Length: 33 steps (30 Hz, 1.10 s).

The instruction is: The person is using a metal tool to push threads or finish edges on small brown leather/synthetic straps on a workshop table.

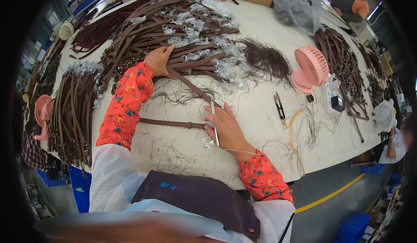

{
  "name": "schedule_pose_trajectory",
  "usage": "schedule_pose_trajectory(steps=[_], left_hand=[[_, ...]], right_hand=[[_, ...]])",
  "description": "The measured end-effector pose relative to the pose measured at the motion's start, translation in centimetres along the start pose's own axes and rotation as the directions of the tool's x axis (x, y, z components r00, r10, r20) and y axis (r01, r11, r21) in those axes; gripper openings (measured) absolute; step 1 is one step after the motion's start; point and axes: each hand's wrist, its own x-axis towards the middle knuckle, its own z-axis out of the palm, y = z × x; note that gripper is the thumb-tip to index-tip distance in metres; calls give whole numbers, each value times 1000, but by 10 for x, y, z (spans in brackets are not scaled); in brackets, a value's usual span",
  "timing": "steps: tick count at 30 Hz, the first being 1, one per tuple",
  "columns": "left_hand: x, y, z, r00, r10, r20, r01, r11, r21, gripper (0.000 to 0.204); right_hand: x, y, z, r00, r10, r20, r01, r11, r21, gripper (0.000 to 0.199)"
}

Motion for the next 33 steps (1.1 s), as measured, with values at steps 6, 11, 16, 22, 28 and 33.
schedule_pose_trajectory(steps=[6,11,16,22,28,33], left_hand=[[-31,25,14,969,-23,-247,26,1000,11,86],[-66,63,18,968,22,-251,23,984,175,59],[-101,81,0,978,29,-209,22,970,242,62],[-131,61,-4,980,4,-198,38,978,207,74],[-138,22,-9,988,-120,-100,97,973,-208,99],[-158,74,-41,965,160,-210,-211,945,-251,80]], right_hand=[[-2,-1,-1,1000,10,-9,-10,998,-58,26],[0,-1,-3,998,12,-60,-15,999,-47,25],[-2,2,-2,997,-26,-79,24,999,-22,25],[-2,0,1,998,-32,-48,33,999,27,22],[1,-1,2,987,-147,-71,146,989,-28,20],[4,-7,-6,986,-166,-9,166,986,-35,21]])
